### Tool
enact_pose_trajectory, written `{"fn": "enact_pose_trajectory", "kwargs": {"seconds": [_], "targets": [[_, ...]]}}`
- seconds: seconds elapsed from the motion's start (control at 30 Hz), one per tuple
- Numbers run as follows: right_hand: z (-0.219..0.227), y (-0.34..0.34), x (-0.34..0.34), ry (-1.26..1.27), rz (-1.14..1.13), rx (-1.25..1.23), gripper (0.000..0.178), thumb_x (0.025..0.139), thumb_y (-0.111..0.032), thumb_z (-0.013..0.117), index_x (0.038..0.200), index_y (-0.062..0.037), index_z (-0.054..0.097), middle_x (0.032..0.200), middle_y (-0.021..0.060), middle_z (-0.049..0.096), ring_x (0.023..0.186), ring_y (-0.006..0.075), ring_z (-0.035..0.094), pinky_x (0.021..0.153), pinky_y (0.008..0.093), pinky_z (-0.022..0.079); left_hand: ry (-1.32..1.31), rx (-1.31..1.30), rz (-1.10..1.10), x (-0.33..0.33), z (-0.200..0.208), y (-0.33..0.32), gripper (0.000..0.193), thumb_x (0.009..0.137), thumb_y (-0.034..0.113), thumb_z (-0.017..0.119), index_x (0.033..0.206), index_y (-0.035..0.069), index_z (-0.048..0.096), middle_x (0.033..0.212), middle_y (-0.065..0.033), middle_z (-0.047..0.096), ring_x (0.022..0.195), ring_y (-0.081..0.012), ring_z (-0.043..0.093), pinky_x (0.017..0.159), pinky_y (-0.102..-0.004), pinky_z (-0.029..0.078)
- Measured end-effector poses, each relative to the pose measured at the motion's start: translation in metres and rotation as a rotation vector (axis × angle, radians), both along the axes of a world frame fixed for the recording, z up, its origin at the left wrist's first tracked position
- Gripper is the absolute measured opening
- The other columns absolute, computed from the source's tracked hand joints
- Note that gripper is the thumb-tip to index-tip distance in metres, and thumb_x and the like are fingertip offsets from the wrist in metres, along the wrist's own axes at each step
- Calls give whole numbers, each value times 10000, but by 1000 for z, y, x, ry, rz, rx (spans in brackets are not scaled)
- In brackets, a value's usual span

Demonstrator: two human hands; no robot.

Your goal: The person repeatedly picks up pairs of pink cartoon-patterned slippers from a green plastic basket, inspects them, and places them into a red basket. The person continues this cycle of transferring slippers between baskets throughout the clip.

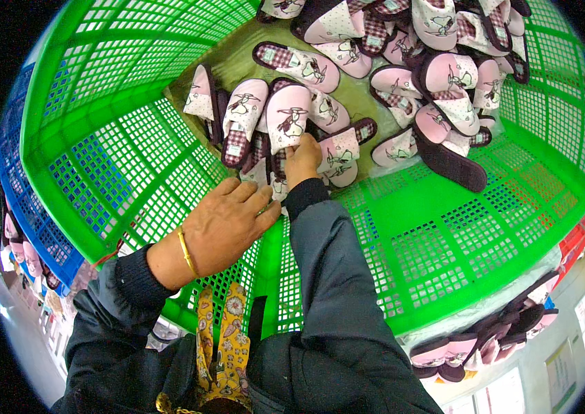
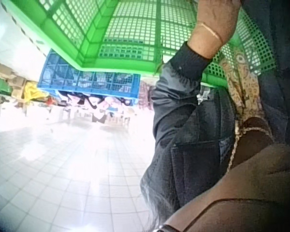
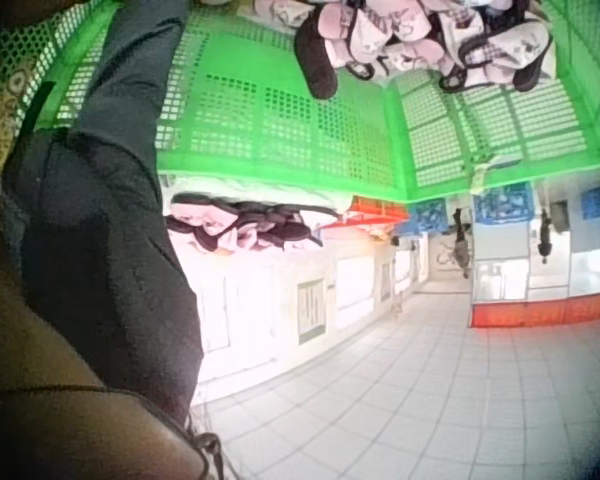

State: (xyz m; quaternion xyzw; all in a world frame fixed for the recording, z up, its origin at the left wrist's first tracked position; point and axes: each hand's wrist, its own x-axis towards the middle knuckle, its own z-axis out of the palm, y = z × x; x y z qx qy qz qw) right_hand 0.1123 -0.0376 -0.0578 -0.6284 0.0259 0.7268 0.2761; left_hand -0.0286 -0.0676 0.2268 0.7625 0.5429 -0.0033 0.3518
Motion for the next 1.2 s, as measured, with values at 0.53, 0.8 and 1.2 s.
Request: {"fn": "enact_pose_trajectory", "kwargs": {"seconds": [0.53, 0.8, 1.2], "targets": [[33, -28, 4, -661, 1032, 478, 268, 786, -119, 588, 1034, -16, 595, 857, 134, 667, 803, 269, 647, 723, 377, 487, 7, 1, 9, 0, 0, -1, 285, 769, 170, 544, 1028, 52, 564, 953, -85, 546, 886, -223, 538, 767, -339, 421], [40, 0, 15, -874, 1338, 535, 156, 852, -201, 552, 905, -55, 565, 849, 210, 635, 792, 408, 600, 712, 492, 458, -5, -32, 28, 1, -3, -1, 289, 775, 181, 570, 1040, 67, 566, 990, -78, 557, 921, -227, 541, 805, -353, 420], [97, 49, 48, -959, 1052, 1115, 167, 802, -125, 576, 947, -45, 594, 854, 159, 558, 837, 365, 537, 742, 449, 460, -25, -95, 38, -1, -13, 2, 504, 714, 194, 677, 1184, 78, 533, 1182, -130, 553, 1065, -284, 531, 917, -389, 415]]}}
